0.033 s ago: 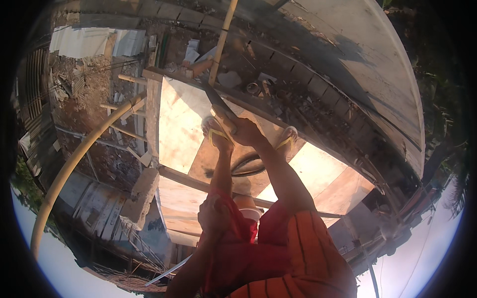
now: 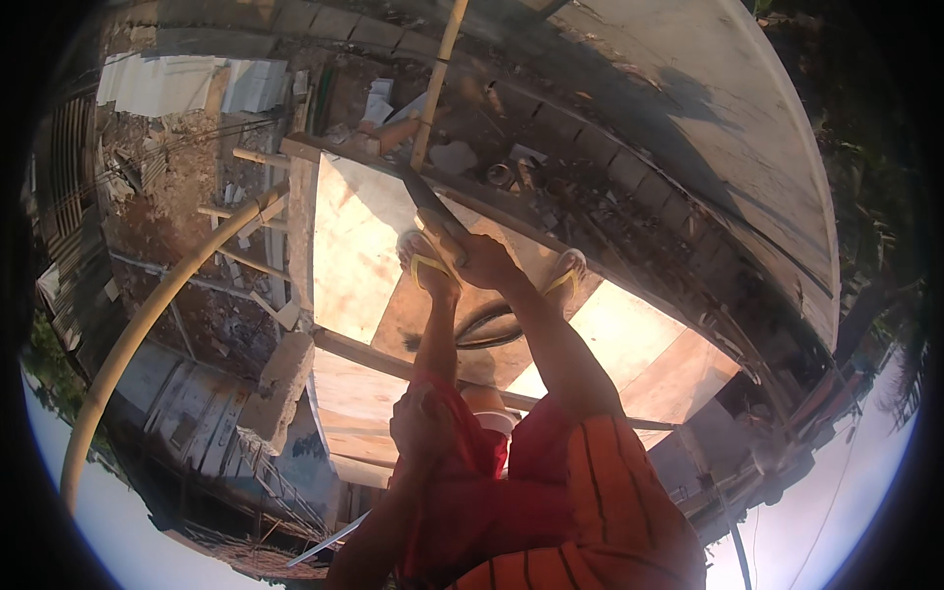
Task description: The person uses a hand saw to cut through a sheet of plywood along a marked line while holding a metal trim piece against the edge.
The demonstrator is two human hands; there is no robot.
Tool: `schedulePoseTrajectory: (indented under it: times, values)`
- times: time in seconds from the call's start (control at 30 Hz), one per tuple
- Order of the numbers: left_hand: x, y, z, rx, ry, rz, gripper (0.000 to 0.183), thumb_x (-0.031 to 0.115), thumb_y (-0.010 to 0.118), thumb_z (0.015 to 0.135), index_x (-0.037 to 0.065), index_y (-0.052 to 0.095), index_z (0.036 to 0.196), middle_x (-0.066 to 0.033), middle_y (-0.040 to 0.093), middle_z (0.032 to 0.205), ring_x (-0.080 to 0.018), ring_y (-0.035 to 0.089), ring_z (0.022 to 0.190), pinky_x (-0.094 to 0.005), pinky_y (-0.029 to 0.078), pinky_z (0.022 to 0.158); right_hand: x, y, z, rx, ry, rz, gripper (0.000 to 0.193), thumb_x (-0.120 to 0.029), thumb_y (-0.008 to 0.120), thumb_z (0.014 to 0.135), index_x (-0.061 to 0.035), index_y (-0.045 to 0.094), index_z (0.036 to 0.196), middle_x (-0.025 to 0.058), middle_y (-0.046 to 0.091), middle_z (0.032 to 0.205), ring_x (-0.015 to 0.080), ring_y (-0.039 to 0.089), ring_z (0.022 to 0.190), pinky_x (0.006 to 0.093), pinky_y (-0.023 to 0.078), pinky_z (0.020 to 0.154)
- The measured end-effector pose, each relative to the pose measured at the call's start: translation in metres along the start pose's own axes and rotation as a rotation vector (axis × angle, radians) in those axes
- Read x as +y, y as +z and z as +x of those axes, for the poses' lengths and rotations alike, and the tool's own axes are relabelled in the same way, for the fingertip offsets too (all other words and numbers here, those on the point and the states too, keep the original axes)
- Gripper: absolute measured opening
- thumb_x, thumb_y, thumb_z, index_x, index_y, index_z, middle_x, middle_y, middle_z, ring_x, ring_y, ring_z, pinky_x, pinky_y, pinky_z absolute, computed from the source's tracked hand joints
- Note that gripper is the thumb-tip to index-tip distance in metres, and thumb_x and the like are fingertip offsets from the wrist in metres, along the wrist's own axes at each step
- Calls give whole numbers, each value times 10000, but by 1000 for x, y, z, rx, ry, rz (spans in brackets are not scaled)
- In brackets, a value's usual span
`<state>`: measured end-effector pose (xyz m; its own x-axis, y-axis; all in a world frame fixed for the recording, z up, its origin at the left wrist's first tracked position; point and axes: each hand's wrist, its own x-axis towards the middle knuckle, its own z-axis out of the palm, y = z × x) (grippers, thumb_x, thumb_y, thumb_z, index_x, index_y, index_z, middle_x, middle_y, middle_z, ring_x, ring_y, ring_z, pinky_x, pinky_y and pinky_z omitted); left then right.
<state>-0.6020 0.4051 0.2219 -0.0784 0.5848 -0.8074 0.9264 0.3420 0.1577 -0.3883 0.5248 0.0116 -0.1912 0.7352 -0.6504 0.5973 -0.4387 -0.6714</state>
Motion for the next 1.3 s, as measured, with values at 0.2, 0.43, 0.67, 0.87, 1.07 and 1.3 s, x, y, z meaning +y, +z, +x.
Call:
schedulePoseTrajectory:
  times: [0.2, 0.43, 0.67, 0.87, 1.07, 1.3]
  values:
    - [-4, 3, -5, 41, -10, -26, 382, 277, 573, 847, 89, 640, 1173, -163, 677, 1123, -394, 621, 1043, -506, 502, 899, -20, -27, -31, -65, -65, 15, 679, -200, 679, 783, -203, 458, 1424, 184, 686, 1056, 386, 658, 968, 485, 526, 843]
    - [-3, 3, 0, -56, -85, 8, 391, 286, 574, 852, 123, 665, 1195, -116, 647, 1232, -321, 575, 1175, -480, 457, 963, -27, -9, 18, -56, 65, -22, 605, -183, 650, 798, -205, 495, 1383, 180, 692, 1033, 388, 661, 959, 490, 529, 818]
    - [4, 2, -3, -94, -147, -16, 393, 293, 576, 851, 124, 659, 1196, -141, 648, 1221, -337, 563, 1190, -477, 449, 970, -3, -16, -3, -39, -33, 45, 597, -211, 667, 790, -147, 520, 1365, 195, 686, 1025, 392, 656, 969, 480, 528, 825]
    - [2, 3, -1, 21, -31, -1, 378, 294, 590, 849, 98, 652, 1167, -154, 679, 1130, -375, 611, 1073, -506, 493, 919, -26, -12, 12, -40, 13, -45, 631, -204, 685, 789, -113, 504, 1386, 202, 686, 1006, 390, 658, 964, 485, 526, 817]
    - [0, 6, -4, -4, -23, 45, 371, 268, 605, 829, 94, 656, 1152, -146, 682, 1117, -371, 612, 1067, -505, 495, 908, -25, -32, -23, -92, 51, 29, 655, -195, 667, 780, -152, 483, 1407, 201, 684, 1054, 394, 652, 989, 482, 527, 841]
    - [1, 8, -1, 64, -21, 24, 293, 268, 549, 869, 113, 675, 1084, -149, 689, 1057, -387, 627, 1001, -518, 502, 870, -28, -16, -21, -52, 17, -15, 726, -193, 683, 773, -145, 423, 1449, 201, 681, 1049, 393, 654, 982, 480, 526, 844]
